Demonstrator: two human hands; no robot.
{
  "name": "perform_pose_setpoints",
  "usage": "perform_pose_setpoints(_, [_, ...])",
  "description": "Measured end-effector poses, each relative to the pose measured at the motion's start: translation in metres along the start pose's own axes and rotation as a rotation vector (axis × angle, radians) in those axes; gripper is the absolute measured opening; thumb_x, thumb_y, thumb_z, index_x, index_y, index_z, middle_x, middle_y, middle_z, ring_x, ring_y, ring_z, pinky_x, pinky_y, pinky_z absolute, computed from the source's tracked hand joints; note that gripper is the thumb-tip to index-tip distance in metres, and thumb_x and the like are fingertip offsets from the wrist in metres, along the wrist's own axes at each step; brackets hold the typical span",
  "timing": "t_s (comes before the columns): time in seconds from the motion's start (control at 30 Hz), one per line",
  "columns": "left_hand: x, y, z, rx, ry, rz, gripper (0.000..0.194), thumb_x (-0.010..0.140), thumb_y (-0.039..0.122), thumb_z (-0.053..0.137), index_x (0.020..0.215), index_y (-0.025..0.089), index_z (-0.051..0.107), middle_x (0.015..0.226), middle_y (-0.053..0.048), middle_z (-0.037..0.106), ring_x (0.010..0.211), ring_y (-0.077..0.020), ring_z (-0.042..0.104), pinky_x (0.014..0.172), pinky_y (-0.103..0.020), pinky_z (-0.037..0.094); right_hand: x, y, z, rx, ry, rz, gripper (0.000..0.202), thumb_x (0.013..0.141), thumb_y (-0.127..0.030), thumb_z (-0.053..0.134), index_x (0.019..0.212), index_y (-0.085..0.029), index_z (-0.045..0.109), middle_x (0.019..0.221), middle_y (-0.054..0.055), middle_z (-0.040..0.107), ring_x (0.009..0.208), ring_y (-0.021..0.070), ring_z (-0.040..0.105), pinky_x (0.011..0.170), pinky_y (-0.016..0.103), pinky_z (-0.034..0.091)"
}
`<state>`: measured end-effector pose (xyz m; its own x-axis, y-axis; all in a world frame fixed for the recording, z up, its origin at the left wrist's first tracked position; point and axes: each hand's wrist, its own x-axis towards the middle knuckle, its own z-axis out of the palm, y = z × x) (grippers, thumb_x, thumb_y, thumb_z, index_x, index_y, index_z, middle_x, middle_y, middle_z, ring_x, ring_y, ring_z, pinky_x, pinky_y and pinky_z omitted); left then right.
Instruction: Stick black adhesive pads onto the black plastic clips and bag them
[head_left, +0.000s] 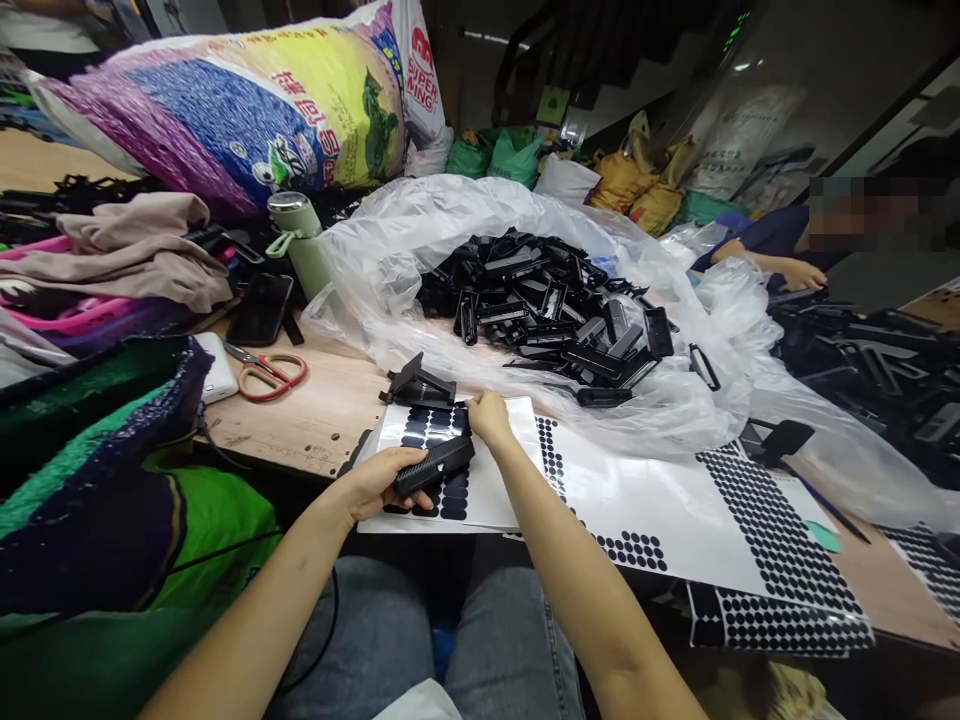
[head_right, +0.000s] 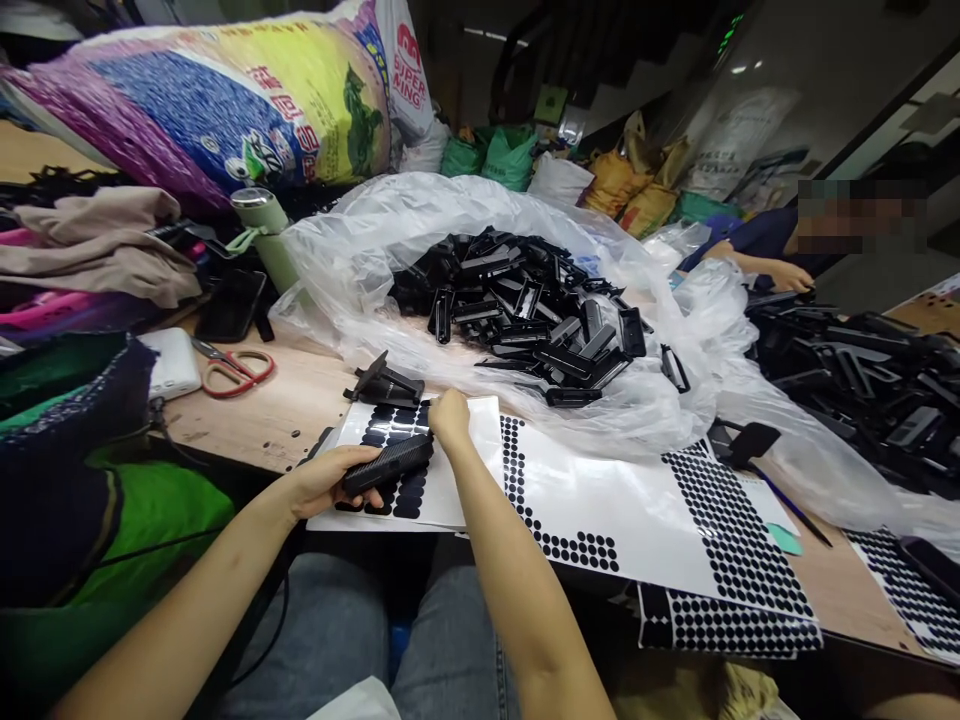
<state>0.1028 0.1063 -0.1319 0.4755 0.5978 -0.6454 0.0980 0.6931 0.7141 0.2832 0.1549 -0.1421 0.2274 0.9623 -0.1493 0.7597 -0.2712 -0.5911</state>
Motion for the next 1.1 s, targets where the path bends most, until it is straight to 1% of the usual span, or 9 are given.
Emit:
perform_pose_setpoints(0.1, [-0.005,0.006,-0.001,-0.046,0.013,0.002,0.022,0.082,0.028,0.048,0.076,0.008,0.055,0.051,-0.01,0.062,0.041,-0.0161,0.06,0.031,-0.018,0.035,-0.026,0.005,-0.02,0.148,-0.012,-0.015,0.027,0.083,-0.033,0.036,0.082,-0.015,0.056,0.083,0.008,0.063,0.075,0.0168,0.059,0.063,0.026,0.043])
perform_pose_setpoints(0.2, [-0.01,0.011,0.0,-0.062,-0.073,-0.007,0.025,0.082,0.027,0.045,0.077,0.006,0.057,0.056,-0.012,0.064,0.041,-0.017,0.06,0.029,-0.018,0.035,-0.065,0.014,-0.04,0.326,-0.12,-0.034,0.026,0.081,-0.04,0.042,0.079,-0.017,0.054,0.088,0.006,0.063,0.075,0.0146,0.059,0.063,0.025,0.044])
perform_pose_setpoints(0.27, [-0.014,0.013,0.005,-0.059,-0.124,-0.016,0.025,0.081,0.027,0.045,0.077,0.006,0.058,0.058,-0.012,0.065,0.042,-0.0177,0.061,0.029,-0.018,0.034,-0.092,0.018,-0.05,0.485,-0.189,-0.029,0.023,0.077,-0.04,0.048,0.073,-0.017,0.053,0.098,0.008,0.061,0.082,0.0166,0.058,0.066,0.026,0.043])
perform_pose_setpoints(0.37, [-0.016,0.013,0.017,-0.039,-0.13,-0.029,0.026,0.08,0.029,0.046,0.076,0.006,0.058,0.057,-0.011,0.064,0.042,-0.019,0.061,0.028,-0.018,0.033,-0.124,0.013,-0.057,0.567,-0.112,-0.061,0.022,0.075,-0.038,0.052,0.068,-0.018,0.053,0.112,0.008,0.055,0.094,0.0201,0.053,0.072,0.029,0.041])
perform_pose_setpoints(0.47, [-0.017,0.011,0.033,-0.013,-0.126,-0.036,0.026,0.078,0.031,0.048,0.077,0.006,0.057,0.056,-0.011,0.063,0.042,-0.0202,0.062,0.028,-0.018,0.033,-0.143,0.002,-0.057,0.571,-0.108,-0.132,0.02,0.077,-0.036,0.051,0.066,-0.019,0.053,0.111,0.007,0.053,0.089,0.0184,0.053,0.071,0.03,0.041])
perform_pose_setpoints(0.57, [-0.018,0.009,0.044,0.012,-0.164,-0.024,0.027,0.076,0.033,0.05,0.079,0.007,0.058,0.056,-0.009,0.063,0.043,-0.0206,0.062,0.028,-0.018,0.032,-0.151,-0.005,-0.055,0.572,-0.159,-0.153,0.017,0.077,-0.032,0.051,0.066,-0.019,0.053,0.109,0.006,0.052,0.085,0.0167,0.053,0.073,0.031,0.041])
perform_pose_setpoints(0.67, [-0.019,0.009,0.049,0.025,-0.189,0.004,0.026,0.075,0.033,0.051,0.079,0.008,0.058,0.056,-0.006,0.061,0.043,-0.0204,0.062,0.028,-0.018,0.033,-0.153,-0.003,-0.054,0.557,-0.168,-0.136,0.016,0.077,-0.031,0.051,0.066,-0.019,0.053,0.111,0.005,0.051,0.089,0.017,0.052,0.078,0.031,0.039])
perform_pose_setpoints(0.8, [-0.021,0.01,0.053,0.037,-0.189,0.022,0.026,0.075,0.033,0.051,0.078,0.008,0.058,0.056,-0.005,0.06,0.042,-0.0201,0.062,0.028,-0.018,0.032,-0.154,0.0,-0.054,0.549,-0.154,-0.123,0.017,0.078,-0.031,0.051,0.066,-0.019,0.053,0.111,0.005,0.051,0.094,0.0176,0.051,0.081,0.031,0.038])
perform_pose_setpoints(1.1, [-0.02,0.006,0.055,0.069,-0.207,0.046,0.027,0.075,0.034,0.051,0.08,0.009,0.059,0.056,-0.005,0.06,0.042,-0.0194,0.062,0.03,-0.018,0.032,-0.154,0.002,-0.051,0.504,-0.136,-0.112,0.017,0.079,-0.031,0.05,0.066,-0.02,0.052,0.11,0.005,0.051,0.086,0.0169,0.052,0.079,0.032,0.038])
